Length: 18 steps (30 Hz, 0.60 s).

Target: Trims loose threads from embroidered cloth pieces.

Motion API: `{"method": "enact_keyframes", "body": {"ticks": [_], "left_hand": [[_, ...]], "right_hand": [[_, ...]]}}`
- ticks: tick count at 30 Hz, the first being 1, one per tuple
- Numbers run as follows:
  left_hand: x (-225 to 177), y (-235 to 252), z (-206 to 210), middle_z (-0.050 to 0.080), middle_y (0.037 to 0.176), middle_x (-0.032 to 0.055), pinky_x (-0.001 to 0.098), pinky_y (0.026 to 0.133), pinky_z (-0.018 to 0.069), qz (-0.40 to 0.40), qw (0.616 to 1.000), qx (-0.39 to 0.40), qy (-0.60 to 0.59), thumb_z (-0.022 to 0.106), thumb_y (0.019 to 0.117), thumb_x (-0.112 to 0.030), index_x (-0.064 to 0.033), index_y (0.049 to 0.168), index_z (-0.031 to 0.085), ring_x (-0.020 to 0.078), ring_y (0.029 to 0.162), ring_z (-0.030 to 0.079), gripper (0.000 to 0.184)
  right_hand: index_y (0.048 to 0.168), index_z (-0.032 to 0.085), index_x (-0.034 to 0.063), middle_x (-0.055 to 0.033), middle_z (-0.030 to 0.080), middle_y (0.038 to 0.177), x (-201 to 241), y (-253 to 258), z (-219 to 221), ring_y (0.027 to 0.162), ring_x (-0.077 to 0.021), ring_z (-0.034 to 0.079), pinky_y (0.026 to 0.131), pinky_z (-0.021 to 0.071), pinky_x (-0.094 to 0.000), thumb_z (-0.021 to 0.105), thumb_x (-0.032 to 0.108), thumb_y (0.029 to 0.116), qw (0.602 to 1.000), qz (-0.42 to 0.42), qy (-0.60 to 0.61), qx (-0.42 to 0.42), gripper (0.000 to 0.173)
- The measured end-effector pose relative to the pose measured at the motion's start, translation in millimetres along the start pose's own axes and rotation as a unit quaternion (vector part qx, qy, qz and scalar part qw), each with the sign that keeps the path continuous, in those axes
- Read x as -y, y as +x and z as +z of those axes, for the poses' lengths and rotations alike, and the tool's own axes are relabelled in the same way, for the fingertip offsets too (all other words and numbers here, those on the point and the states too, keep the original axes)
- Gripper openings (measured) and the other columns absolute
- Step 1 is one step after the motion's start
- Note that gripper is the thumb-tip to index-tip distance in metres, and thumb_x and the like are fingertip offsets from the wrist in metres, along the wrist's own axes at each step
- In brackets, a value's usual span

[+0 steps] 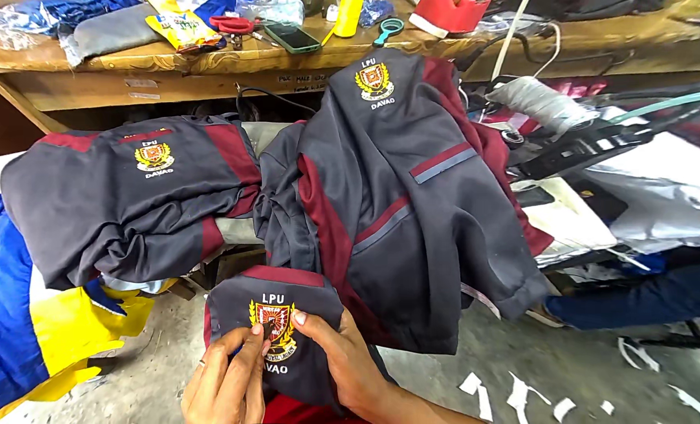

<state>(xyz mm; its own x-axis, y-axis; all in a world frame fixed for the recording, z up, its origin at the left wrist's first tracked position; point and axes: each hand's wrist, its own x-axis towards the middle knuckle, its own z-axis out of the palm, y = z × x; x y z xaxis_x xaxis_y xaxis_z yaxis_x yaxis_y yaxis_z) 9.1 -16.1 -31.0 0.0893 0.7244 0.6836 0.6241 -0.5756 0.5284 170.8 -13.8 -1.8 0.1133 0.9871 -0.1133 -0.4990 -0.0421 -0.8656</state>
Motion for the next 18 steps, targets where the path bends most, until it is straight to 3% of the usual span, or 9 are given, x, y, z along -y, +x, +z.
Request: {"method": "enact_keyframes", "body": {"ticks": [7,14,18], "left_hand": [[1,0,-3,0.069,0.097,0.0102,0.0168,0.083,0.0539,0.011,1.0,0.014,0.009,0.064,0.0998,-0.012,-0.0047,0.101,0.075,0.0101,0.093,0.067,0.013],[5,4,-13,0.07,0.103,0.0113,0.0155,0.086,0.0548,-0.054,0.996,0.033,-0.057,0.068,0.0991,-0.02,0.0015,0.111,0.072,0.006,0.098,0.067,0.025],[-7,4,-20,0.07,0.102,0.0106,0.0137,0.077,0.0542,-0.078,0.991,0.081,-0.078,0.075,0.093,-0.021,0.0005,0.111,0.073,0.0039,0.091,0.066,0.028]], "right_hand": [[0.115,0.063,-0.0004,-0.0058,0.074,0.101,0,-1,-2,0.094,-0.01,0.072,0.089,0.0601,-0.0281,0.059,-0.004,0.0923,1.0,-0.002,-0.008,0.009,0.023],[0.121,0.059,-0.0011,-0.0055,0.073,0.104,1,2,-3,0.098,-0.0097,0.072,0.092,0.0594,-0.0272,0.058,-0.001,0.0953,1.0,0.006,-0.028,0.001,0.026],[0.123,0.058,-0.0004,-0.0033,0.073,0.105,3,4,-2,0.099,-0.0067,0.071,0.093,0.0583,-0.0244,0.059,0.0,0.0962,0.999,0.011,-0.04,-0.007,0.027]]}}
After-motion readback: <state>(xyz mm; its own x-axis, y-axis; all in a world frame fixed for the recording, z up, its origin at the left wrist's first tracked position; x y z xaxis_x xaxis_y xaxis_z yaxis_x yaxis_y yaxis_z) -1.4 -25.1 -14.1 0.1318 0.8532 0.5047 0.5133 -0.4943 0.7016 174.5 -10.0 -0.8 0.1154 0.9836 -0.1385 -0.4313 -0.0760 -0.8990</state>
